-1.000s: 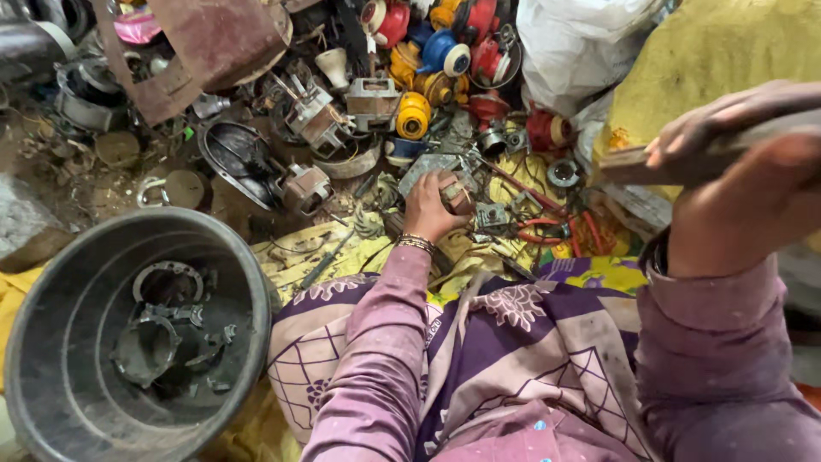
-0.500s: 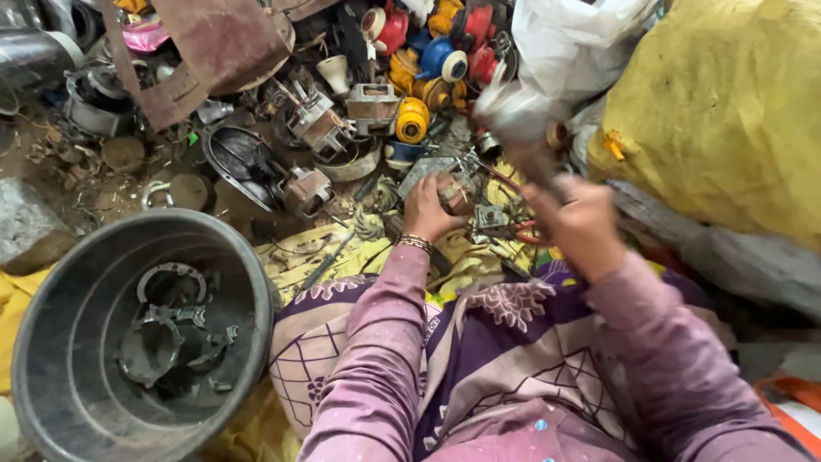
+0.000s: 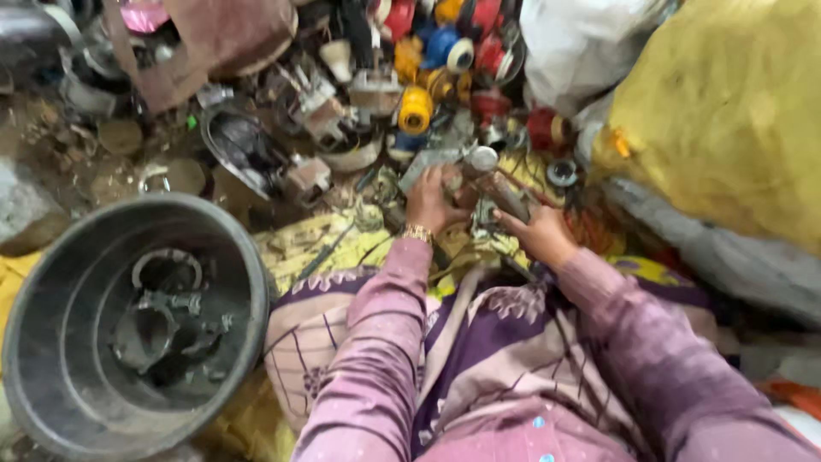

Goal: The person sits on the floor and uses a hammer to strike and break apart small metal components. They repeatedly pick up pieces, position them on a metal block, and hammer them to separate parts, placing broken pieces into a nearby bucket.

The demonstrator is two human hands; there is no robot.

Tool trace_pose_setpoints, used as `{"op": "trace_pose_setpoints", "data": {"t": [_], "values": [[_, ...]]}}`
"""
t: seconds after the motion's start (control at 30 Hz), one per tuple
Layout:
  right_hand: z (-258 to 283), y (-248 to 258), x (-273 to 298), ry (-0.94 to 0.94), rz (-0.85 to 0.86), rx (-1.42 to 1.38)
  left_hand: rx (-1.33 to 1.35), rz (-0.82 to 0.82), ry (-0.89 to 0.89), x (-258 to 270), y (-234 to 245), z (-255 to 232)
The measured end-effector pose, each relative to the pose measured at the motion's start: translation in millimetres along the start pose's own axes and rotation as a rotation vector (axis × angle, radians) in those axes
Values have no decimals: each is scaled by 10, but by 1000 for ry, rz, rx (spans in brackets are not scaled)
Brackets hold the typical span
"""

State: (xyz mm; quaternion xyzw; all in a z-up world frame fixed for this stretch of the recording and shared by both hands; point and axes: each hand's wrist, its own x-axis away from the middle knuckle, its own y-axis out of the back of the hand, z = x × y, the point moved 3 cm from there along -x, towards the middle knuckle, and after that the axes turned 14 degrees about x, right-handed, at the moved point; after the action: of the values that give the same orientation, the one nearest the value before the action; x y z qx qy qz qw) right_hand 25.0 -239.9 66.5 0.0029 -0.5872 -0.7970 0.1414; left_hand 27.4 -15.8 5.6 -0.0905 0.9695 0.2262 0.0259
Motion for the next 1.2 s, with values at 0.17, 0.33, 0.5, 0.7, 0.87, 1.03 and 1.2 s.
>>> {"op": "trace_pose_setpoints", "data": {"t": [0.17,0.33,0.5,0.7,0.87,1.03,1.2], "values": [[78,894,371,20,-143,-506,-49,-52,-78,-61,16,52],[13,1929,537,465,-719,-653,-71,-24,-29,-43,-23,71],[-84,1290,180,350,-624,-676,-82,-29,-37,-49,-80,102],[138,-26,-49,19,130,-200,-142,15,-211,-52,-23,87],[223,781,359,3,17,-426,-50,-51,-84,-39,-2,116],[250,2174,812,492,-722,-467,-72,-50,-81,-50,-26,91],[6,1644,391,362,-682,-564,-77,-47,-65,-59,-23,93]]}}
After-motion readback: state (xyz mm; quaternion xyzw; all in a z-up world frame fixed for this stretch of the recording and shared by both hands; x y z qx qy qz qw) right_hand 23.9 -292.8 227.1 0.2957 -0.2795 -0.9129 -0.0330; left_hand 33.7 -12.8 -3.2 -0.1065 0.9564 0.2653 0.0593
